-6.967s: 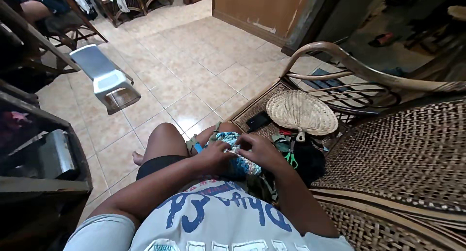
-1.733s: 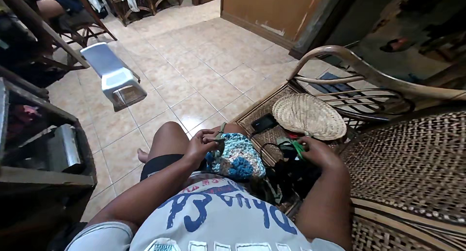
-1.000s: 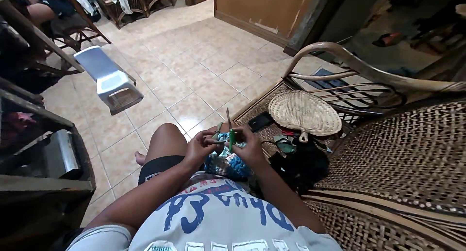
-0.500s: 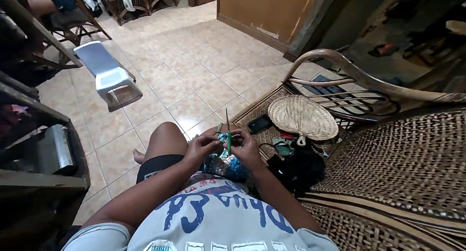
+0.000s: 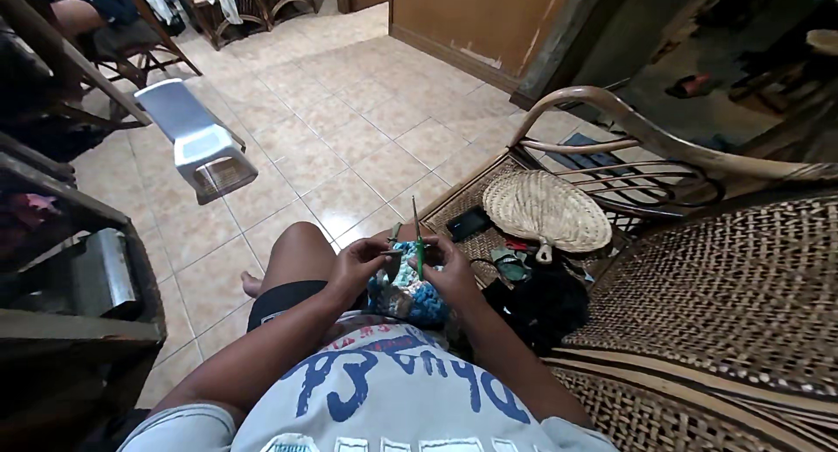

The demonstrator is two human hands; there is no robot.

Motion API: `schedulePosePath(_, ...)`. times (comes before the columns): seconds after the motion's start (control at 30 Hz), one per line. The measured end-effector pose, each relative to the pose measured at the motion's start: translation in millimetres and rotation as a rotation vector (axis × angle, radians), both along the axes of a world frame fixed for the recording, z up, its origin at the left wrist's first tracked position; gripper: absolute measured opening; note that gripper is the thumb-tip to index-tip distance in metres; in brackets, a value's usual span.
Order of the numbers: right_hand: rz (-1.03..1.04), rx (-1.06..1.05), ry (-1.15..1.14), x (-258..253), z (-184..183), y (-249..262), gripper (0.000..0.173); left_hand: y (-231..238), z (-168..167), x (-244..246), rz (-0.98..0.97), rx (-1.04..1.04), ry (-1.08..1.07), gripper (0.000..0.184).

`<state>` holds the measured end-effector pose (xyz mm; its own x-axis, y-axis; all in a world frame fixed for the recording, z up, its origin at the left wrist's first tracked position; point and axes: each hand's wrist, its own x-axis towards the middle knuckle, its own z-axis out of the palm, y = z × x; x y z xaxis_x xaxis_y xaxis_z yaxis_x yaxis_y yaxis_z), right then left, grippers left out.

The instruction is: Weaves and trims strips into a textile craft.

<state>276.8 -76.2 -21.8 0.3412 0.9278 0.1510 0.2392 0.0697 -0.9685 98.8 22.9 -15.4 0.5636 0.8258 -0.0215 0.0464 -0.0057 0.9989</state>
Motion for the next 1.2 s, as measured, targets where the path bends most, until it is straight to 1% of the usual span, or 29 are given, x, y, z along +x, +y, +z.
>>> schedulePosePath(0.03, 0.072, -0.012, -0.008, 2.6, 4.3, -4.3, 0.042, 4.6, -0.9, -2.7, 0.008, 0.111, -0.007, 0.019)
schedulePosePath(0.1, 0.309, -0.036, 0.021, 6.9, 12.2, -13.5, 0.049, 14.6, -3.4, -9.7, 0.024, 0.321, 0.002, 0.014)
schedulePosePath(0.17, 0.536, -0.056, 0.053, 7.7, 12.3, -17.7, 0.055, 21.9, -7.3, -16.0, 0.05, 0.442, 0.032, 0.014)
schedulePosePath(0.2, 0.592, -0.094, 0.06, 6.5, 10.6, -17.6, 0.054, 23.2, -8.8, -17.6, 0.074, 0.463, 0.042, 0.014)
schedulePosePath(0.3, 0.563, -0.324, 0.128, -3.2, 11.4, -13.8, 0.037, 23.1, -12.7, -18.4, 0.125, 0.393, 0.059, 0.013)
schedulePosePath(0.33, 0.546, -0.389, 0.166, -5.5, 13.4, -12.0, 0.034, 23.1, -13.8, -18.8, 0.125, 0.372, 0.072, 0.013)
schedulePosePath(0.4, 0.556, -0.482, 0.225, -4.3, 21.2, -9.0, 0.034, 23.7, -15.0, -20.1, 0.12, 0.344, 0.12, 0.014)
schedulePosePath(0.53, 0.601, -0.605, 0.164, 6.0, 41.5, -8.5, 0.035, 26.0, -17.2, -19.9, 0.114, 0.341, 0.131, 0.014)
schedulePosePath(0.6, 0.605, -0.638, 0.151, 7.8, 45.9, -9.1, 0.035, 24.4, -16.9, -18.2, 0.111, 0.339, 0.125, 0.014)
schedulePosePath(0.7, 0.555, -0.648, 0.168, 5.7, 52.0, -9.5, 0.036, 19.1, -13.9, -17.3, 0.082, 0.323, 0.153, 0.014)
schedulePosePath(0.8, 0.529, -0.655, 0.18, 4.0, 53.5, -9.6, 0.036, 17.5, -18.6, -18.7, 0.028, 0.418, 0.131, 0.013)
schedulePosePath(0.97, 0.525, -0.659, 0.177, 4.0, 51.7, -10.4, 0.034, 23.3, -32.8, -22.1, -0.031, 0.688, 0.074, 0.008)
schedulePosePath(1.2, 0.519, -0.653, 0.153, 9.0, 48.9, -9.7, 0.031, 26.9, -39.3, -25.1, -0.056, 0.838, -0.012, 0.006)
